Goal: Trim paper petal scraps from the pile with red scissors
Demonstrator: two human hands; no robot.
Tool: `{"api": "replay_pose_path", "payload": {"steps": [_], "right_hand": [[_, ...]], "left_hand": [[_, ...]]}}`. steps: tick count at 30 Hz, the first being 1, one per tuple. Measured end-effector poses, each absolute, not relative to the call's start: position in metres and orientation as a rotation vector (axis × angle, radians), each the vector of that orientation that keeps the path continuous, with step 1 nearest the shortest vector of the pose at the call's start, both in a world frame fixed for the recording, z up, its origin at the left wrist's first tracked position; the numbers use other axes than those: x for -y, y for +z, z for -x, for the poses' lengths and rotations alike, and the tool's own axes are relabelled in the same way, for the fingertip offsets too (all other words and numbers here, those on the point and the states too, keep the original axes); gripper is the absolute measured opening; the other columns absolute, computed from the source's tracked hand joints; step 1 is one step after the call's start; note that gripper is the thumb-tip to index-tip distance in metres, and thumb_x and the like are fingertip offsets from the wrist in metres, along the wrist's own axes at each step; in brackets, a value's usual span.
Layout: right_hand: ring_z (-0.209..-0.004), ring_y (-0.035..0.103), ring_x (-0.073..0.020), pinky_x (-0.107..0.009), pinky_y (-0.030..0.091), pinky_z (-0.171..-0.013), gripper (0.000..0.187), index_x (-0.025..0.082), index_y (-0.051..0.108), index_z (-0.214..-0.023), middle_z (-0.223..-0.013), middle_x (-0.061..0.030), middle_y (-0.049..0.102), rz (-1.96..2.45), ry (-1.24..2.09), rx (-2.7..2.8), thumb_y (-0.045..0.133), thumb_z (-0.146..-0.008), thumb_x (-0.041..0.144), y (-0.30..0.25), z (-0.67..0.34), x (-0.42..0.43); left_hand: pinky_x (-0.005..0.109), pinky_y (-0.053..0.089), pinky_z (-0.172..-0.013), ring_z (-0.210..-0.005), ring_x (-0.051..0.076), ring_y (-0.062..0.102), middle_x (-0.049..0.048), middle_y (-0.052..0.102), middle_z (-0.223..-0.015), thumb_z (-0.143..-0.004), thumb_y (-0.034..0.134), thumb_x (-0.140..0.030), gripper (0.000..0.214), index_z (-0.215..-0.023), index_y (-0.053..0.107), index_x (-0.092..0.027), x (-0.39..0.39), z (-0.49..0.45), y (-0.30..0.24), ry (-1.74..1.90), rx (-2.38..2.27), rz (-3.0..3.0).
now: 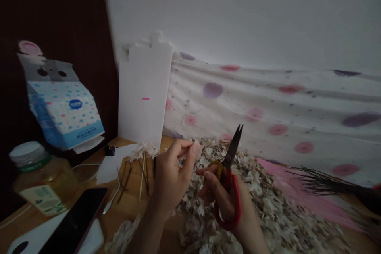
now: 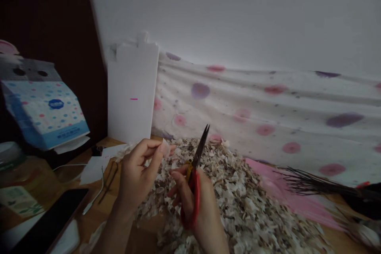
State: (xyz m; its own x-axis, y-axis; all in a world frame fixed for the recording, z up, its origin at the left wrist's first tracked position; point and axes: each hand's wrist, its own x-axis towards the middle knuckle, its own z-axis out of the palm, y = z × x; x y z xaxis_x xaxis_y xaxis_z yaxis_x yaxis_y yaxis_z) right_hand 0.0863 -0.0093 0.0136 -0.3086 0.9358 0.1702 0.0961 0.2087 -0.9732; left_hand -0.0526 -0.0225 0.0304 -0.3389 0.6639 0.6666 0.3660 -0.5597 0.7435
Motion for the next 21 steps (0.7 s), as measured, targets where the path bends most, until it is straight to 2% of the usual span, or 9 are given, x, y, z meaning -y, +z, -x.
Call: {"api": "replay_pose_path", "payload": {"steps": [3,7,9,15,18,21], "right_hand": [[-0.048,0.051,-0.0139,-0.024,0.04,-0.045,0.062,0.017,0.058,-0.089,-0.06,0.0005,0.057,0.864,1.048,1.793,0.048,-0.085,0.078,0.004,-0.089,0.008],[-0.073,0.055,-0.0194,-0.03,0.047,-0.065,0.075,0.017,0.054,-0.107,-0.09,-0.0065,0.062,0.773,0.908,1.959,0.034,-0.084,0.086,-0.001,-0.092,0.014],[-0.08,0.055,-0.022,-0.033,0.047,-0.072,0.077,0.018,0.05,-0.109,-0.095,-0.0075,0.06,0.812,0.863,2.026,0.032,-0.082,0.088,0.0,-0.093,0.017],[-0.066,0.049,-0.0211,-0.031,0.042,-0.065,0.08,0.022,0.046,-0.088,-0.076,-0.0026,0.058,0.953,0.825,2.038,0.033,-0.066,0.098,0.007,-0.087,0.015],[-0.063,0.05,-0.021,-0.03,0.04,-0.061,0.085,0.022,0.048,-0.09,-0.074,-0.0025,0.059,0.948,0.841,2.039,0.034,-0.06,0.101,0.01,-0.084,0.013],[-0.061,0.048,-0.0198,-0.028,0.037,-0.057,0.087,0.021,0.051,-0.093,-0.071,-0.0014,0.059,0.936,0.843,2.056,0.032,-0.062,0.1,0.011,-0.083,0.013]], "left_hand": [[0.021,0.056,-0.073,-0.08,0.014,0.074,0.0006,0.077,-0.085,-0.094,0.055,-0.023,0.007,-0.09,0.061,-0.021,0.025,0.052,0.031,1.986,-1.374,-1.684],[0.021,0.055,-0.074,-0.081,0.014,0.074,0.0012,0.078,-0.086,-0.094,0.054,-0.021,0.006,-0.092,0.06,-0.021,0.026,0.053,0.033,1.987,-1.433,-1.725],[0.02,0.054,-0.075,-0.083,0.014,0.074,0.0022,0.078,-0.088,-0.095,0.052,-0.021,0.007,-0.094,0.06,-0.021,0.025,0.053,0.033,1.991,-1.424,-1.741],[0.021,0.051,-0.069,-0.075,0.013,0.071,0.0007,0.075,-0.08,-0.096,0.051,-0.022,0.009,-0.094,0.059,-0.021,0.023,0.053,0.03,1.961,-1.438,-1.776],[0.022,0.052,-0.072,-0.075,0.014,0.071,0.0009,0.073,-0.08,-0.097,0.049,-0.025,0.01,-0.095,0.058,-0.021,0.024,0.053,0.029,1.929,-1.415,-1.743],[0.023,0.052,-0.071,-0.075,0.015,0.071,0.0015,0.074,-0.08,-0.097,0.049,-0.026,0.01,-0.095,0.058,-0.021,0.024,0.052,0.029,1.922,-1.401,-1.716]]}}
